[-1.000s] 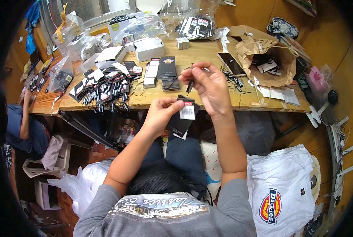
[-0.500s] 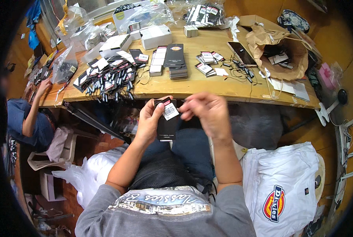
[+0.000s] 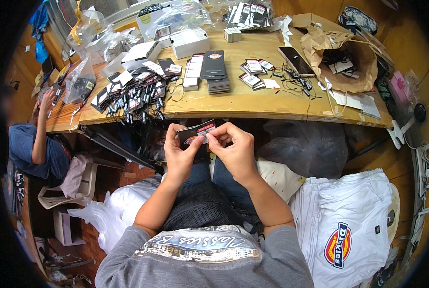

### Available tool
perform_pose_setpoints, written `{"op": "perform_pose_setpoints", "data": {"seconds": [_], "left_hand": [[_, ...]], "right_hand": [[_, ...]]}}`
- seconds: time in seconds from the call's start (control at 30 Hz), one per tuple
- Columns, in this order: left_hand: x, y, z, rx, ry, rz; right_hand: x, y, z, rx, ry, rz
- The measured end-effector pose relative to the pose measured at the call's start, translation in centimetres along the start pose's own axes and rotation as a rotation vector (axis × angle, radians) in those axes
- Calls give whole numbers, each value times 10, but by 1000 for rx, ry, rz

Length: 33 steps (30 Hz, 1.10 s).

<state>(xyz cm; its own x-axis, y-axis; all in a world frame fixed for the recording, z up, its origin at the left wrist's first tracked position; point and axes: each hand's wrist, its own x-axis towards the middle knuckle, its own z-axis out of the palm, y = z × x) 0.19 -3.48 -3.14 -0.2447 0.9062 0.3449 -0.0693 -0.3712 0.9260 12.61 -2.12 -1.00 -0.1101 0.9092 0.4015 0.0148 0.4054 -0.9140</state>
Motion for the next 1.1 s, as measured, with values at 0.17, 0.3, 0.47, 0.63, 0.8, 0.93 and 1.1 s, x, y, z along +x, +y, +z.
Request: {"op": "perform_pose_setpoints", "data": {"seconds": [0.17, 0.3, 0.47, 0.63, 0.8, 0.93, 1.1], "left_hand": [[-2, 12, 0, 223, -53, 180], [4, 12, -1, 384, -68, 505], [5, 13, -6, 675, -100, 795], [3, 11, -10, 662, -219, 704], [-3, 26, -11, 355, -410, 220], [-1, 15, -15, 160, -88, 29], [-4, 23, -13, 287, -133, 187]], "right_hand": [[0, -1, 0, -20, 33, -6], [0, -6, 0, -23, 33, -1], [1, -7, 0, -24, -5, -6], [2, -6, -1, -261, 25, -224], [4, 2, -5, -237, 64, -199], [-1, -7, -4, -232, 13, -186], [-4, -15, 1, -203, 26, -175]]}}
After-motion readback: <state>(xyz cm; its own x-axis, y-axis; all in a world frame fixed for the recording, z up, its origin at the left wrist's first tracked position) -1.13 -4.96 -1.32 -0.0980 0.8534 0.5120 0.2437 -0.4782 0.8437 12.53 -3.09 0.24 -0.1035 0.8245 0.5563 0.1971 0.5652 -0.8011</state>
